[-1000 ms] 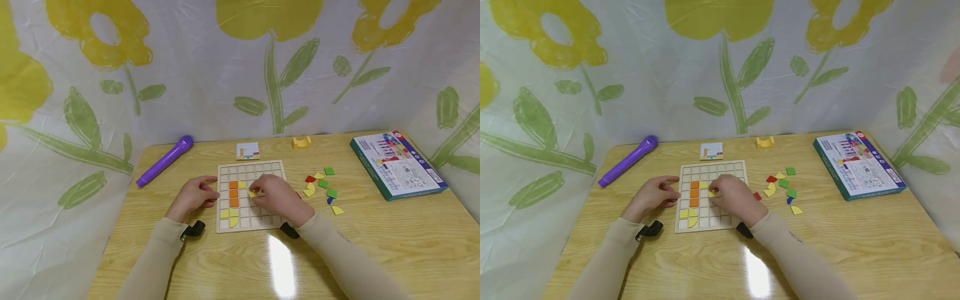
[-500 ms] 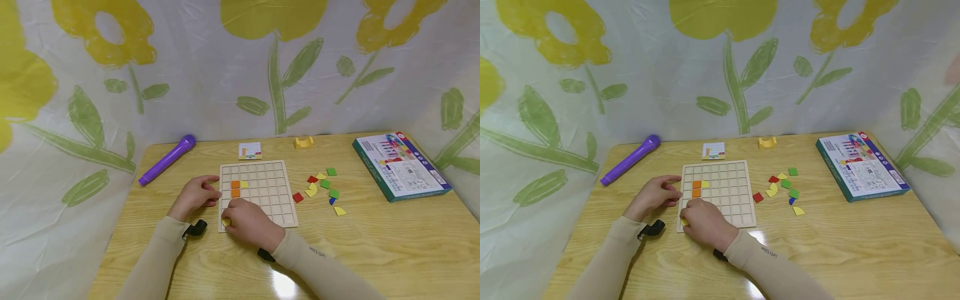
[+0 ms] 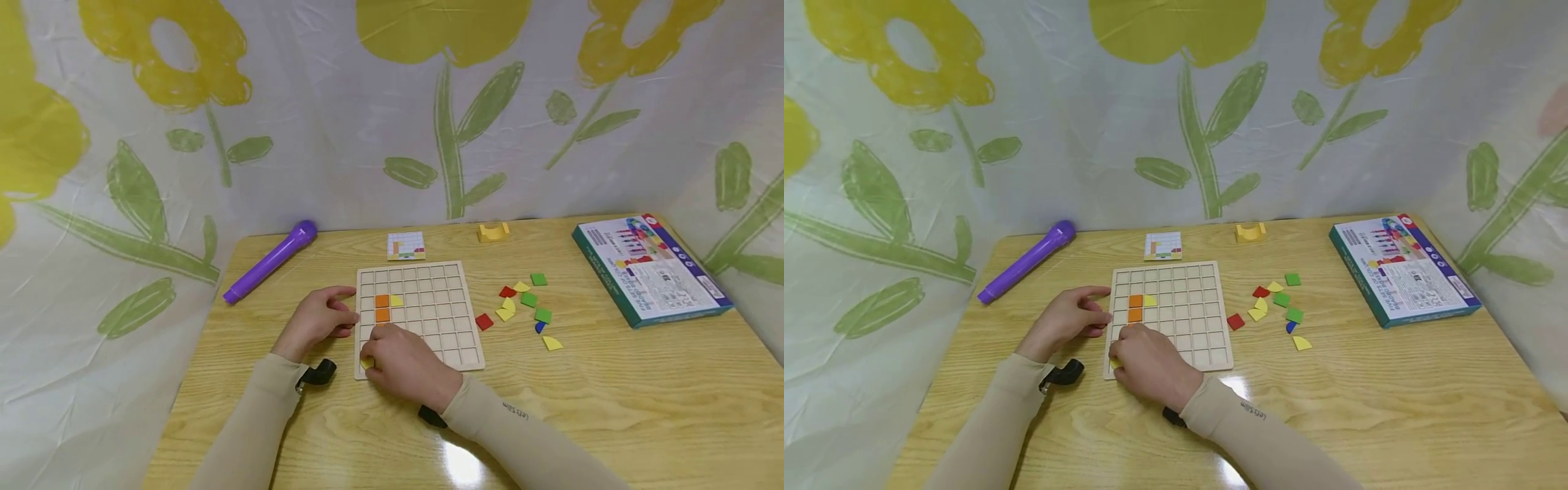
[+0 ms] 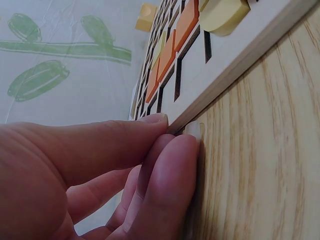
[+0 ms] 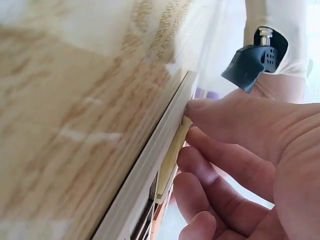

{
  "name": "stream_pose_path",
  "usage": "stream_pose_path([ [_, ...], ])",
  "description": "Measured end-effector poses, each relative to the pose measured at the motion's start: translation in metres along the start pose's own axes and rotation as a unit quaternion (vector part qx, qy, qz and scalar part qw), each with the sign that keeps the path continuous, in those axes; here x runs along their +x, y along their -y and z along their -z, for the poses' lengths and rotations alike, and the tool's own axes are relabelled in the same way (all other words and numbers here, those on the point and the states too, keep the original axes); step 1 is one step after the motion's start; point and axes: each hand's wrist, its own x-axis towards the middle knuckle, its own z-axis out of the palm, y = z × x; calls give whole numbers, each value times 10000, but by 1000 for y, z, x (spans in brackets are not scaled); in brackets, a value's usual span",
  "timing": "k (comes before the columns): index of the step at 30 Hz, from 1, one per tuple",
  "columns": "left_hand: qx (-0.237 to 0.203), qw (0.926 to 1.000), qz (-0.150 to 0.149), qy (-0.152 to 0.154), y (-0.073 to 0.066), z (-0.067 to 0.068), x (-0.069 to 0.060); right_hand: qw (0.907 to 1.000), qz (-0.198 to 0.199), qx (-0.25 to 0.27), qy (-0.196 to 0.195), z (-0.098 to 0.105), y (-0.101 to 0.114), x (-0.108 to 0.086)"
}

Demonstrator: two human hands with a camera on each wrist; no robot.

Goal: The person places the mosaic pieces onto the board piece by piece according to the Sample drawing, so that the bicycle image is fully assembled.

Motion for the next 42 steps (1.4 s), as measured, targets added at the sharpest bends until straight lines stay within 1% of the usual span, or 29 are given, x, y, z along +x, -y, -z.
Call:
stream_pose_path([
  [6, 36, 10000, -91, 13, 1, 1, -1, 10000, -23, -22, -55, -1, 0, 1],
  [13, -56, 10000, -27, 52, -1, 1, 0, 10000, -30, -56, -62, 1, -2, 2],
  [18, -48, 10000, 47, 22, -2, 0, 2, 10000, -33, -59, -63, 2, -1, 2],
  [25, -60, 10000, 49, 33, -3, 0, 2, 9999, -68, -95, -74, 3, -1, 1],
  [28, -84, 9999, 40, 39, -2, -1, 2, 9999, -92, -25, -71, 6, -4, 0],
  [31, -55, 10000, 38, 60, -2, -1, 2, 9995, -232, 183, -69, 13, -10, -5],
  [34, -24, 9999, 42, 89, -2, -2, 2, 9974, -530, 471, -110, 22, -23, -14],
  [38, 50, 10000, 58, 51, -1, 0, 1, 9921, -949, 789, -209, 34, -43, -27],
  [42, 155, 9998, 106, 7, -3, 0, 0, 9892, -1162, 842, -300, 44, -63, -44],
])
